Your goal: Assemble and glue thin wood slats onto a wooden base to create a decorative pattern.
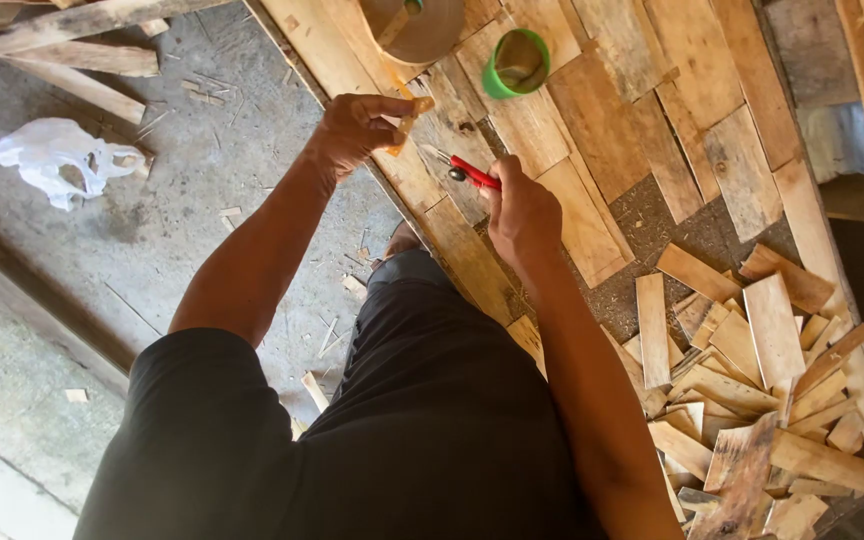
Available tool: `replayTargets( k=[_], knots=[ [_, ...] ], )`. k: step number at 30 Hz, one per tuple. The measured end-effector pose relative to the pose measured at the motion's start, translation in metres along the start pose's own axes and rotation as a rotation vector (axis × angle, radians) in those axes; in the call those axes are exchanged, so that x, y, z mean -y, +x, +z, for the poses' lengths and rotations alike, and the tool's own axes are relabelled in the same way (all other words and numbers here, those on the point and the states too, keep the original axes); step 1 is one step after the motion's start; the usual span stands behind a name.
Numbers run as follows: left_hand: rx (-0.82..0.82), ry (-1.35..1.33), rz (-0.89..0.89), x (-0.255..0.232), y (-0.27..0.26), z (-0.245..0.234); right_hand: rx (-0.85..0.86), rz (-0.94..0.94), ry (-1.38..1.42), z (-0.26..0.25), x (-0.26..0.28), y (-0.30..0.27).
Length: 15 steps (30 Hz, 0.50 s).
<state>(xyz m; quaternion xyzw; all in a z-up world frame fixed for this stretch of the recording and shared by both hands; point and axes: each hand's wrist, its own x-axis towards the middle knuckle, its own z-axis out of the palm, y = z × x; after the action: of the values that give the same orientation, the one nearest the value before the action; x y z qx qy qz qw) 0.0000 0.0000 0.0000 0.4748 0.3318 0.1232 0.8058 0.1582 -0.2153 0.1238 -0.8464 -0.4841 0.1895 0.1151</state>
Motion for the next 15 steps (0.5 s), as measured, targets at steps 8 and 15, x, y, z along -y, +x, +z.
replayTargets(
  k=[8,15],
  knots=[
    [0.021,0.151,-0.015,-0.014,-0.021,0.007,-0.158,-0.19,-0.093,0.022,0.004,0.022],
    [0.053,0.199,0.022,-0.005,-0.018,0.003,-0.147,-0.221,-0.23,0.033,0.002,0.034]
  ],
)
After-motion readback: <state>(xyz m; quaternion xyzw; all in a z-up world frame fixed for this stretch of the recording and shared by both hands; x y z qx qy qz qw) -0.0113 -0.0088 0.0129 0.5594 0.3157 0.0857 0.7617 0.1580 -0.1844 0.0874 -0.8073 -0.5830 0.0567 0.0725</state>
